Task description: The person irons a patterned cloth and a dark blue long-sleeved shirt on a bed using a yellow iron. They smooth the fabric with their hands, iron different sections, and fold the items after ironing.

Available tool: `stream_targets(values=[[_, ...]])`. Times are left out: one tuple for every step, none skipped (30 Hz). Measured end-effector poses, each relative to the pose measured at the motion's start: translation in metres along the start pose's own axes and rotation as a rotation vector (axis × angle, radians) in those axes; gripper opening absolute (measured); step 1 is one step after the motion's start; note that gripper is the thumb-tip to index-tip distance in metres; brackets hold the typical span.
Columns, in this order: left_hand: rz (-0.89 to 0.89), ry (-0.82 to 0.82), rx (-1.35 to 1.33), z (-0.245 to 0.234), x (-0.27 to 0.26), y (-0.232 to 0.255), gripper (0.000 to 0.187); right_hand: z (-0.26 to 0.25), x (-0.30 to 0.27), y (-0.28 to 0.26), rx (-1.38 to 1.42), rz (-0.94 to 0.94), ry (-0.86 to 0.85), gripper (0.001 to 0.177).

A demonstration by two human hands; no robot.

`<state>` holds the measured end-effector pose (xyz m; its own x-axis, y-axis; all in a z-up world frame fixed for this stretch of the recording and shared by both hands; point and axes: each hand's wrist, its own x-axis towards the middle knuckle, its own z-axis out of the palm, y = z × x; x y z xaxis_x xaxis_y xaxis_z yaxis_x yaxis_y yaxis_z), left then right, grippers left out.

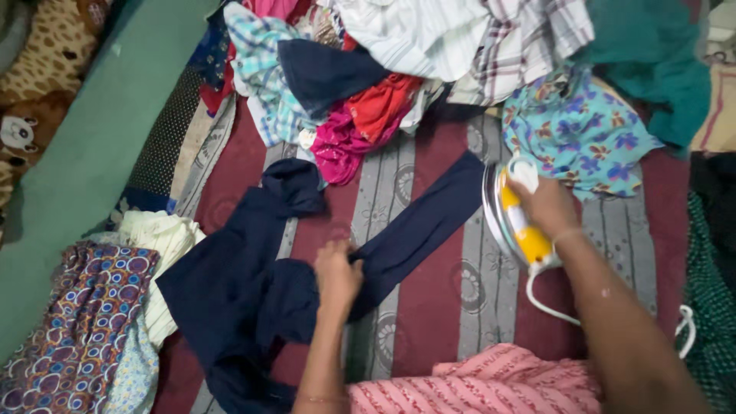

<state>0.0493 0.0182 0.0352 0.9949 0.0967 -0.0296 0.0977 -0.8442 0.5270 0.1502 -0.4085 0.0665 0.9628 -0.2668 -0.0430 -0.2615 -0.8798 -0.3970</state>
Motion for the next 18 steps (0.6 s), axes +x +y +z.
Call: stream_targets(values=[[0.082,0.011,-0.135,0.005,-0.004,0.018,0.032,-0.001,-0.019,0.013,0.066,-0.042,-0.023,0.060],[0.165,0.022,-0.270,0.011,-0.009,0.036,0.031,-0.002,-0.033,0.022,0.091,0.053,-0.114,0.063],[0.204,-0.031,-0.276,0.019,-0.013,0.054,0.032,-0.004,-0.045,0.027,0.118,0.146,-0.206,0.067],[0.243,-0.085,-0.281,0.028,-0.017,0.073,0.032,-0.005,-0.059,0.030,0.127,0.141,-0.206,0.066],[0.254,-0.106,-0.234,0.040,-0.017,0.094,0.036,-0.008,-0.071,0.032,0.135,0.133,-0.205,0.065],[0.265,-0.127,-0.187,0.050,-0.016,0.111,0.039,-0.013,-0.079,0.031,0.142,0.125,-0.204,0.064],[0.262,-0.087,-0.133,0.060,-0.014,0.125,0.051,-0.020,-0.085,0.029,0.214,0.149,-0.198,0.063],[0.259,-0.047,-0.079,0.071,-0.012,0.136,0.063,-0.027,-0.090,0.026,0.285,0.172,-0.192,0.061],[0.251,-0.001,-0.027,0.081,-0.006,0.144,0.075,-0.037,-0.089,0.022,0.354,0.188,-0.188,0.059],[0.250,0.000,0.025,0.090,0.001,0.147,0.074,-0.048,-0.085,0.020,0.342,0.228,-0.191,0.057],[0.238,-0.002,0.075,0.099,0.005,0.145,0.072,-0.061,-0.081,0.018,0.322,0.267,-0.201,0.056],[0.225,-0.006,0.124,0.109,0.008,0.143,0.071,-0.073,-0.077,0.016,0.303,0.306,-0.211,0.055],[0.257,-0.020,0.199,0.117,0.015,0.138,0.053,-0.083,-0.075,0.014,0.421,0.299,-0.157,0.049],[0.289,-0.034,0.273,0.125,0.026,0.134,0.036,-0.094,-0.074,0.013,0.539,0.291,-0.104,0.043],[0.324,-0.052,0.348,0.135,0.032,0.133,0.018,-0.104,-0.074,0.014,0.657,0.288,-0.049,0.037],[0.254,-0.003,0.181,0.146,0.038,0.137,0.018,-0.115,-0.075,0.017,0.699,0.294,-0.014,0.035],[0.183,0.047,0.015,0.157,0.046,0.144,0.019,-0.125,-0.077,0.022,0.741,0.298,0.018,0.033],[0.112,0.098,-0.151,0.168,0.055,0.154,0.021,-0.132,-0.077,0.024,0.783,0.302,0.051,0.031]])
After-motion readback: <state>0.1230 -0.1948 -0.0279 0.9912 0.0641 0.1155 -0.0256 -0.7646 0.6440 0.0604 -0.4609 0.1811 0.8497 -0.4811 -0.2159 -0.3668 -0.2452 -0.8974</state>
